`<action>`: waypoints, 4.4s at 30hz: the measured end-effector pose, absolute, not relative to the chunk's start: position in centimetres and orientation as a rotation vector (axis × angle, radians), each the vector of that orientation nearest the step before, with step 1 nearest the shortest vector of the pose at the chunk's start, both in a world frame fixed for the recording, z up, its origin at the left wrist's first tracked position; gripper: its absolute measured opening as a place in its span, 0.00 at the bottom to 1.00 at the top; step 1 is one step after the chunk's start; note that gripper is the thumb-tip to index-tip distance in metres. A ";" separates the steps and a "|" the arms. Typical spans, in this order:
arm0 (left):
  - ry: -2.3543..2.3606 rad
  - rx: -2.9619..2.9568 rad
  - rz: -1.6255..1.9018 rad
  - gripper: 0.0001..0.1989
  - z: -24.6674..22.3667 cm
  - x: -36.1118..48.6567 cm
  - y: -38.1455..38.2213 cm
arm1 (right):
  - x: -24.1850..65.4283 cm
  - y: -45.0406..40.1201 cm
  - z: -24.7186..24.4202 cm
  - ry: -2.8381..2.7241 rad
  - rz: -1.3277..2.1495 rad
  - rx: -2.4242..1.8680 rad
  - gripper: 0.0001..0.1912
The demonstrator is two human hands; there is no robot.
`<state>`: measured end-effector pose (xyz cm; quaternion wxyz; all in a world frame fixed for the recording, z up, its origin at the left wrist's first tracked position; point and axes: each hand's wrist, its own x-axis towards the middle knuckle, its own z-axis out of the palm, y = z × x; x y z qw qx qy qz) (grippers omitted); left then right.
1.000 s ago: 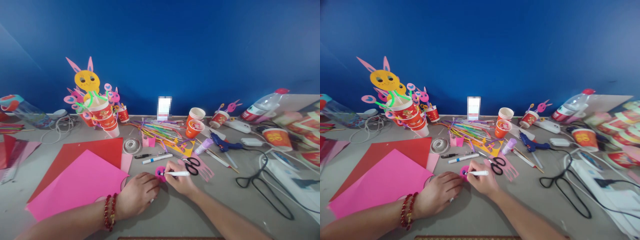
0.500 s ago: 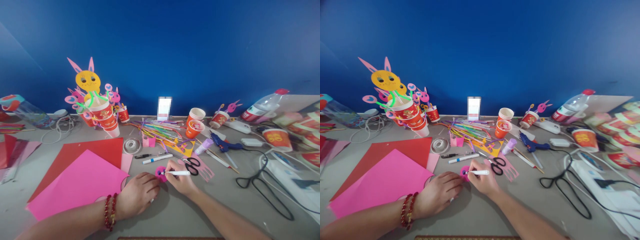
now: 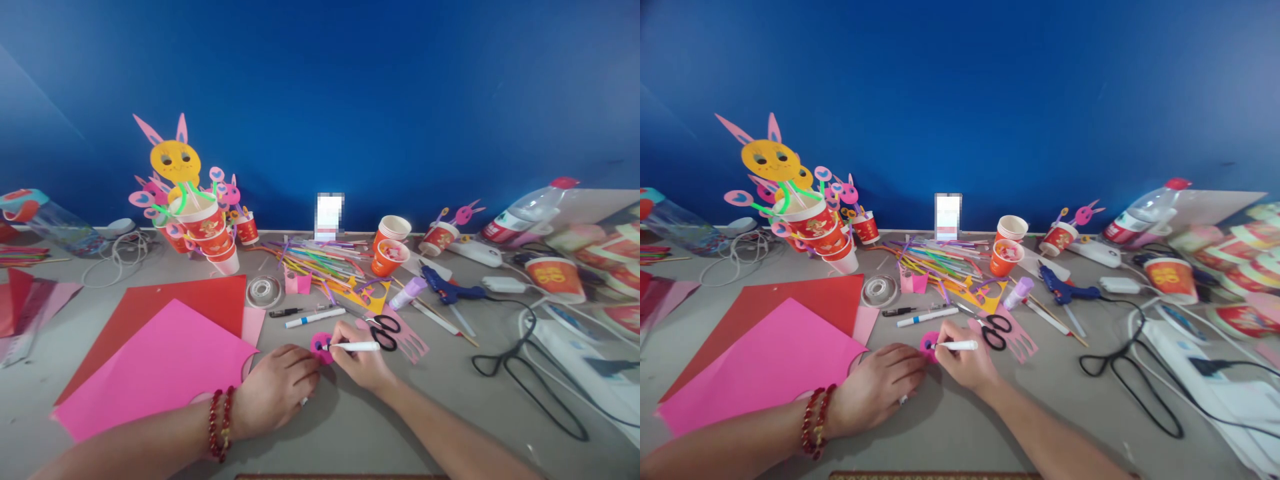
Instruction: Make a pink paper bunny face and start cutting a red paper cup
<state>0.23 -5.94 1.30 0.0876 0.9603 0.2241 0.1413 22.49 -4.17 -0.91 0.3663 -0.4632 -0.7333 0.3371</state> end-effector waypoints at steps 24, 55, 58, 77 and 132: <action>0.678 2.857 0.406 0.11 1.6 0.3 -5.9 | 22.5 -4.2 -0.7 -1.877 0.877 -1.180 0.09; 0.673 2.830 0.410 0.11 1.5 0.2 -5.9 | 22.5 -4.1 -0.6 -1.855 0.876 -1.200 0.09; 0.671 2.824 0.415 0.11 1.4 0.1 -5.9 | 22.5 -4.1 -0.6 -1.858 0.887 -1.193 0.09; 0.677 2.840 0.401 0.11 1.4 0.2 -5.8 | 22.5 -4.1 -0.4 -1.844 0.902 -1.179 0.09; 0.668 2.803 0.354 0.11 1.7 0.1 -5.8 | 24.1 -3.5 -0.7 -1.651 0.908 -1.253 0.09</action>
